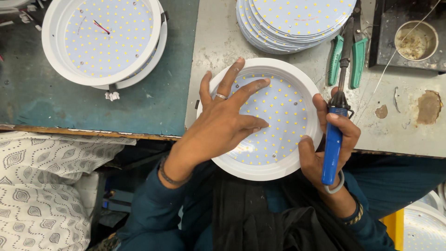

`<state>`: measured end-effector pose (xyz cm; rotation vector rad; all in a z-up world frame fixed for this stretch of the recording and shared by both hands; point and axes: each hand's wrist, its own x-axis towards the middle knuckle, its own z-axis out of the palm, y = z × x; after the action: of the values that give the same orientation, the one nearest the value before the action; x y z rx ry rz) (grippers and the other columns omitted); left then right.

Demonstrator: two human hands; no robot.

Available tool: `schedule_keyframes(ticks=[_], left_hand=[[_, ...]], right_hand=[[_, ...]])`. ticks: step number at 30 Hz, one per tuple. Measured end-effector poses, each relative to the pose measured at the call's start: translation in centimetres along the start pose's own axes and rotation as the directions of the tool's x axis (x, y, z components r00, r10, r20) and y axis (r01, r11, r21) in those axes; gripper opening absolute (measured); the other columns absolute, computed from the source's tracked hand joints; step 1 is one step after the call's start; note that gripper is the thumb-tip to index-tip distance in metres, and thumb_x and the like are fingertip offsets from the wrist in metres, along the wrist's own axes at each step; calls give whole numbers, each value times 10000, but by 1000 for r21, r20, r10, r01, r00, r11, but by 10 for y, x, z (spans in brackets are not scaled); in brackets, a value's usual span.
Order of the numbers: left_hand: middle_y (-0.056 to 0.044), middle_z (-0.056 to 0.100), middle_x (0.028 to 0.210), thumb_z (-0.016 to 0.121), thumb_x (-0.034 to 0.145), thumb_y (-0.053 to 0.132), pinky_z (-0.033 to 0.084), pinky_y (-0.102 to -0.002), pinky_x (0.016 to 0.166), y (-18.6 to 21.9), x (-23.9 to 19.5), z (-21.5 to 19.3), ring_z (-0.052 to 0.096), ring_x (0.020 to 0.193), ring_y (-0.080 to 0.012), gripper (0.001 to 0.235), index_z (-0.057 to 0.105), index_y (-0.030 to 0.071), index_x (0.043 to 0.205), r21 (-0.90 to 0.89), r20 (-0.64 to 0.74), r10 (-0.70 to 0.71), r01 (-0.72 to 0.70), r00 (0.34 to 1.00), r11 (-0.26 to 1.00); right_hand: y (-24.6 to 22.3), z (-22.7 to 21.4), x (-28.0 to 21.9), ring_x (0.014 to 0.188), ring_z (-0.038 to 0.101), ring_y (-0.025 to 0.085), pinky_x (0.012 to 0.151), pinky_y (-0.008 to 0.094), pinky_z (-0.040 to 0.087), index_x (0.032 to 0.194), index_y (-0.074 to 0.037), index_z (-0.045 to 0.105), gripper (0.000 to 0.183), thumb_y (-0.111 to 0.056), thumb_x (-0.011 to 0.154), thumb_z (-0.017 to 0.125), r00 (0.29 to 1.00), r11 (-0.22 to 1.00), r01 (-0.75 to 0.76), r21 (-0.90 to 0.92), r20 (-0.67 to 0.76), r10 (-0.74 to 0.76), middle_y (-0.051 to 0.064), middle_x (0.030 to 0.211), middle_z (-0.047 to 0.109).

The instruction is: The person uses a soldering iron to attach wires to LED modules inside white circular housings. They repeatedly solder connections, move completed units aside, and continue working on additional modules.

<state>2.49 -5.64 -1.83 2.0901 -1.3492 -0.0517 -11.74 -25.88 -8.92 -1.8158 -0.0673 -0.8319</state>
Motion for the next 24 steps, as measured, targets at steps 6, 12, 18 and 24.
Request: schedule_keyframes(ticks=[6, 12, 18, 24], left_hand=[[-9, 539, 1505, 832, 789, 269, 62, -724, 1131, -9, 8, -7, 103, 1555, -385, 129, 853, 317, 907, -37, 73, 3, -1, 997, 999], [-2, 586, 1439, 844, 743, 288, 57, -732, 1122, -8, 16, -7, 126, 1537, -372, 99, 850, 291, 842, -63, 72, -16, 21, 997, 998], [18, 611, 1396, 862, 779, 240, 98, -714, 1118, -8, 11, -3, 128, 1552, -377, 33, 830, 231, 774, -29, 26, -3, 4, 1000, 1000], [8, 590, 1462, 870, 741, 277, 66, -728, 1119, -14, 8, -4, 106, 1554, -376, 85, 838, 233, 805, -82, 24, 28, -26, 999, 996]], right_hand=[[-1, 1, 1, 1562, 360, 377, 1355, 468, 329, 1394, -121, 305, 662, 185, 829, 465, 1000, 999, -20, -31, -2, 20, 290, 1623, 282], [-2, -1, 0, 1577, 355, 362, 1362, 466, 311, 1396, -124, 294, 653, 174, 840, 464, 999, 998, -46, -41, -2, 46, 295, 1633, 274], [-2, -1, 1, 1581, 341, 350, 1372, 470, 301, 1407, -133, 290, 633, 124, 861, 480, 1000, 999, -27, -31, 10, 27, 289, 1630, 272], [-2, 0, 0, 1607, 274, 332, 1388, 474, 251, 1409, -138, 290, 628, 115, 866, 479, 1000, 999, -14, -45, 9, 14, 287, 1602, 334]])
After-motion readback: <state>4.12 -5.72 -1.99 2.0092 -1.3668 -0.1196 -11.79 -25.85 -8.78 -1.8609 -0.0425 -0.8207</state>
